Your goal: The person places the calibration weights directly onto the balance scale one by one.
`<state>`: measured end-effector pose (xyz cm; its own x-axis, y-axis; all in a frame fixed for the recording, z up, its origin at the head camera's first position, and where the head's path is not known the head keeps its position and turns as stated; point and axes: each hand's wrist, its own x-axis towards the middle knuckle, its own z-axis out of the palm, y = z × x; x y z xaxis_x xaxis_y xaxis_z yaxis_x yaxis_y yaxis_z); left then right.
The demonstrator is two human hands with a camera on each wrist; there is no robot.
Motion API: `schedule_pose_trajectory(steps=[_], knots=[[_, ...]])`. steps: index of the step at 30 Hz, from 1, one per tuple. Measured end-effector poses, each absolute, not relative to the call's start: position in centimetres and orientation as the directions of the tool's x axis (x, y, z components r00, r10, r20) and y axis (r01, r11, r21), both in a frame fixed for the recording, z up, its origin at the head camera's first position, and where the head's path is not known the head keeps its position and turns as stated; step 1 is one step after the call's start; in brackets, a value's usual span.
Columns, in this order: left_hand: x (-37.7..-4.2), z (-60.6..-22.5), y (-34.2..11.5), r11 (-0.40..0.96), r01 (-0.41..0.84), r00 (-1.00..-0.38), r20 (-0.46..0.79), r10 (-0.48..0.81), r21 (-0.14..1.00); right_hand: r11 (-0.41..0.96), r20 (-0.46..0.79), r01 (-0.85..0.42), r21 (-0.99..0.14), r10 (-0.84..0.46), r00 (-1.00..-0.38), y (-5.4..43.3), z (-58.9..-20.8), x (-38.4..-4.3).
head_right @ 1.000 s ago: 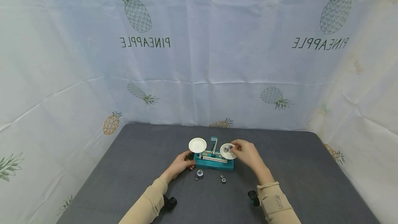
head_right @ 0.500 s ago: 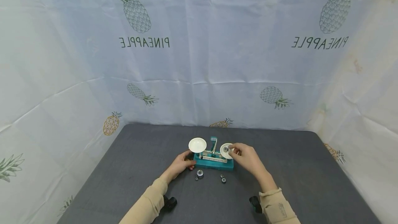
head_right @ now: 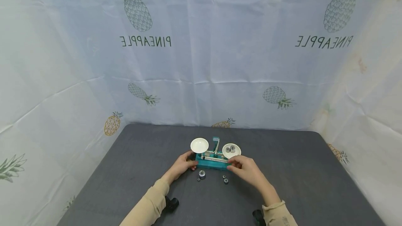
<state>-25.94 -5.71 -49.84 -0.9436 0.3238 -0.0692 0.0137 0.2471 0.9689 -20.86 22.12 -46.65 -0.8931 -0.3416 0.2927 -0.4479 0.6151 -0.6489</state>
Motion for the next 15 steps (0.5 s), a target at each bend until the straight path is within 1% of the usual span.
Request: schedule_pose_trajectory(steps=[7,15], knots=[[-26.0,-49.8,-5.7,0.259,0.004,-0.947,-0.079,0.312,0.966,0.615,0.220,-0.437,-0.656,-0.398,-0.891,21.9,-48.2,-20.6],[-25.9,-49.8,-5.7,0.253,0.011,-0.947,-0.071,0.314,0.968,0.640,0.126,-0.385,-0.665,-0.412,-0.902,21.9,-49.7,-20.6]])
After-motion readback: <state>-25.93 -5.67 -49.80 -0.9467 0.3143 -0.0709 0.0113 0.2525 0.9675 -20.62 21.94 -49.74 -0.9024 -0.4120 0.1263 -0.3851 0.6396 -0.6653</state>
